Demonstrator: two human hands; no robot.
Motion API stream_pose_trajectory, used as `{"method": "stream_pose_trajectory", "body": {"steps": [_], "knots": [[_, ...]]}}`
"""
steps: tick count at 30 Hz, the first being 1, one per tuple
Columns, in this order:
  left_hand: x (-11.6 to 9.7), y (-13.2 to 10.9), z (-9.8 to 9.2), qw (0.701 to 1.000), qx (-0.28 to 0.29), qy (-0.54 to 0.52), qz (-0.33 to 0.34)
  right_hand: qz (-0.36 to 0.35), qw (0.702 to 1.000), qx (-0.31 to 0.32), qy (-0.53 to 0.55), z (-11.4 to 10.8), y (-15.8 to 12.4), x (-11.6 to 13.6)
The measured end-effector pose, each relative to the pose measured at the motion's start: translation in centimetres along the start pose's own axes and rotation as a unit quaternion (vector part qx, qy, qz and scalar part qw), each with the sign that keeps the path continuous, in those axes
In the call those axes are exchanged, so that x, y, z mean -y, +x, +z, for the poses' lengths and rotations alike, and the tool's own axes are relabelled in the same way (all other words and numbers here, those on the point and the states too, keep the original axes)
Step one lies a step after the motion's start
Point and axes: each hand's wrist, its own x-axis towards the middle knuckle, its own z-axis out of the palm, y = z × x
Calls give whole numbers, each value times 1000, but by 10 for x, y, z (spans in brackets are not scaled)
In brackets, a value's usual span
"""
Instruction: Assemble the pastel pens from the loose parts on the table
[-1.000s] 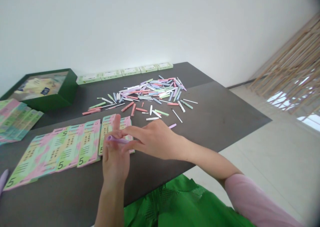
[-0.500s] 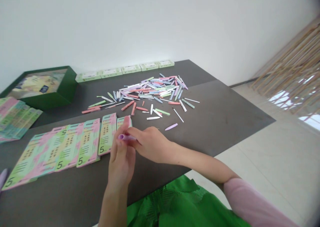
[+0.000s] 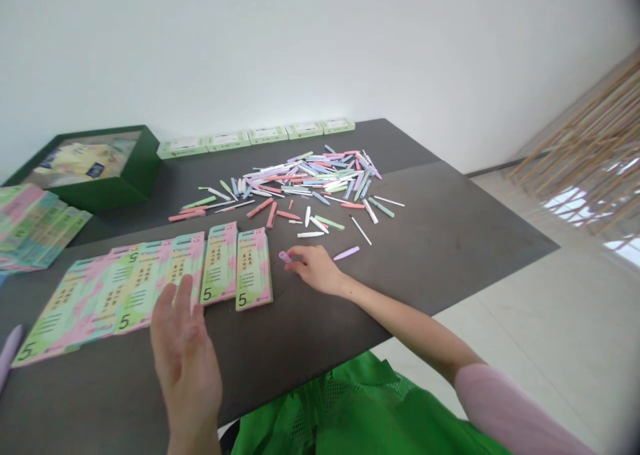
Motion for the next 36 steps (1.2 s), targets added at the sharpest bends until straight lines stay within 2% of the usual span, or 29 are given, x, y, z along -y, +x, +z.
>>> {"method": "stream_pose_trajectory", "body": {"steps": [4, 6, 9, 12, 16, 18, 20, 22, 25, 30, 33, 36], "knots": [[-5, 1, 2, 1000, 11, -7, 10, 8, 996, -36, 86, -4, -3, 6], [-7, 4, 3, 999, 41, -2, 24, 5, 987, -71, 147, -14, -4, 16], [-11, 17, 8, 990, 121, 56, 56, -32, 965, -99, 242, -35, -7, 40], [-21, 36, 18, 968, 194, 139, 76, -79, 941, -97, 313, -54, -14, 67], [-40, 59, 35, 945, 259, 194, 51, -123, 918, -79, 369, -69, -25, 96], [-47, 65, 38, 936, 271, 218, 51, -156, 898, -69, 405, -74, -30, 105], [-51, 67, 36, 940, 254, 220, 63, -187, 884, -62, 423, -76, -34, 107], [-51, 65, 27, 953, 217, 202, 65, -188, 902, -55, 385, -73, -33, 100], [-45, 57, 10, 964, 163, 203, 49, -128, 949, -20, 288, -55, -21, 68], [-28, 37, -10, 967, 133, 218, 13, -47, 971, 18, 234, -17, 4, 4], [-18, 31, -14, 966, 136, 219, -1, -9, 976, 45, 211, -4, 5, -14], [-11, 29, -16, 972, 133, 195, -6, 16, 977, 58, 206, 2, 2, -21]]}}
